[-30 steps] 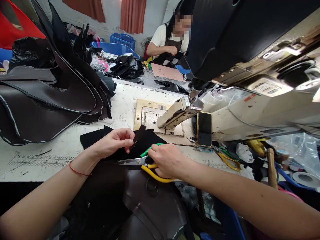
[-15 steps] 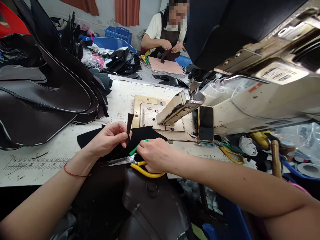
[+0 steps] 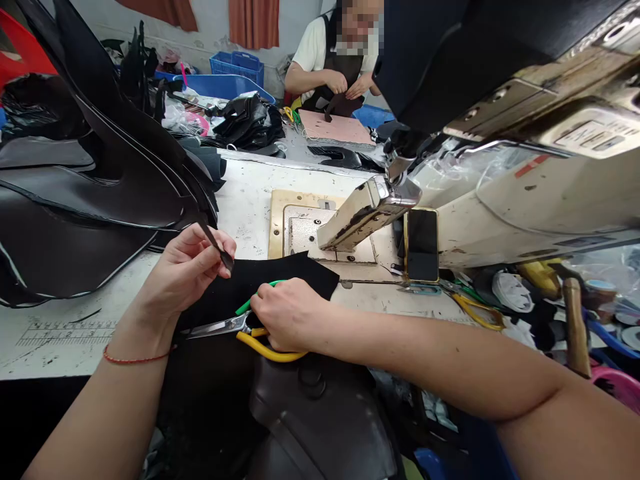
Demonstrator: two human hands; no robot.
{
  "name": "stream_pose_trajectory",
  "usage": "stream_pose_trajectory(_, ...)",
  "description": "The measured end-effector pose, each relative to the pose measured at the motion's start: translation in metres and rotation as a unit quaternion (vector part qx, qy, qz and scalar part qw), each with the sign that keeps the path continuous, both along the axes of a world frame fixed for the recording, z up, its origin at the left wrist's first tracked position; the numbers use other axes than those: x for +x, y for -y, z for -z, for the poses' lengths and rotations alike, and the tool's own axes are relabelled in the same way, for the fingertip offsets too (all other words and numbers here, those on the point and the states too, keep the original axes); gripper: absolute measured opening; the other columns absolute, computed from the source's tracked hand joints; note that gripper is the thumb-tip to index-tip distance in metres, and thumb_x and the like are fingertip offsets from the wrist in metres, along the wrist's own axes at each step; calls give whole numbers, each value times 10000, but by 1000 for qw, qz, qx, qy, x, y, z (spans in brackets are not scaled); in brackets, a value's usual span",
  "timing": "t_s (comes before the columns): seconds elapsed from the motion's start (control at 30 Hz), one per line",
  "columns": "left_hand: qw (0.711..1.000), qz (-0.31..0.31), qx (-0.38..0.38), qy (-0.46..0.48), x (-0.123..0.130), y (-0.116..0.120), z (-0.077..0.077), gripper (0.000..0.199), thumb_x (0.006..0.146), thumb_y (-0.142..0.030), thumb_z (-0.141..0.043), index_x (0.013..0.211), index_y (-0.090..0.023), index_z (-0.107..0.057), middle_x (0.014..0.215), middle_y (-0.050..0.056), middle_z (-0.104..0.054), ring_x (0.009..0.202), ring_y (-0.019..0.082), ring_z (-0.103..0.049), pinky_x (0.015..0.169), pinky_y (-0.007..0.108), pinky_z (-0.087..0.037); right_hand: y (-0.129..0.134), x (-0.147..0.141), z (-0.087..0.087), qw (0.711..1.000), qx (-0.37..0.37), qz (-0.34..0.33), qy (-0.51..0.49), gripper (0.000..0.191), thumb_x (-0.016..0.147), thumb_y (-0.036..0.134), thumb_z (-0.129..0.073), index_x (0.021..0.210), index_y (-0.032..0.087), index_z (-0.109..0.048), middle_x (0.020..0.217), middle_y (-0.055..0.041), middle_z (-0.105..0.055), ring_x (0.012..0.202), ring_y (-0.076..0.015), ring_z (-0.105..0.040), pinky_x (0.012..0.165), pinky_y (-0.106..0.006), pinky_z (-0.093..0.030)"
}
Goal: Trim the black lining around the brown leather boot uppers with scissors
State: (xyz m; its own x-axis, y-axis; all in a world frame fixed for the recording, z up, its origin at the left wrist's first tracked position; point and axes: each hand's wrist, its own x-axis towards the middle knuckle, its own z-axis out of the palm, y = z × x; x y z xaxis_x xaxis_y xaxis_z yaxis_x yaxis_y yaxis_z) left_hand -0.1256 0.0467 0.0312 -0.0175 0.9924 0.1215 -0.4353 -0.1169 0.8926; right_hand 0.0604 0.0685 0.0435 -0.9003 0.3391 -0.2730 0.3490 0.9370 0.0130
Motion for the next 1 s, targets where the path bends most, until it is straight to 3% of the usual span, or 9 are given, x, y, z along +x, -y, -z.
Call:
stream_pose_trajectory(0.37,998,-39,58,-4,-16,13,-9,40,833,-230,-703,856,-219,-672,861,-33,-688,655,59,-692,634,125,-594,4,-8,5,999,5,2,-40,157,762,295,-604,852,166,-601,796,-44,-596,622,-194,-569,441,-312,-234)
stream_pose_trajectory(0.73,992,-108,61,-20,-14,16,-13,55,801,-223,-736,825,-246,-692,856,-15,-684,681,65,-676,636,109,-597,9,-17,7,997,8,-11,-75,98,790,238,-586,840,155,-606,776,-53,-586,619,-196,-572,443,-314,-317)
stream_pose_trajectory(1.0,968,-207,140,34,-22,13,-14,114,923,-179,-587,891,-252,-668,933,-79,-713,789,17,-680,755,87,-574,6,-25,3,998,-46,17,-42,100,787,200,-564,854,156,-625,811,-65,-631,620,-197,-604,435,-283,-321)
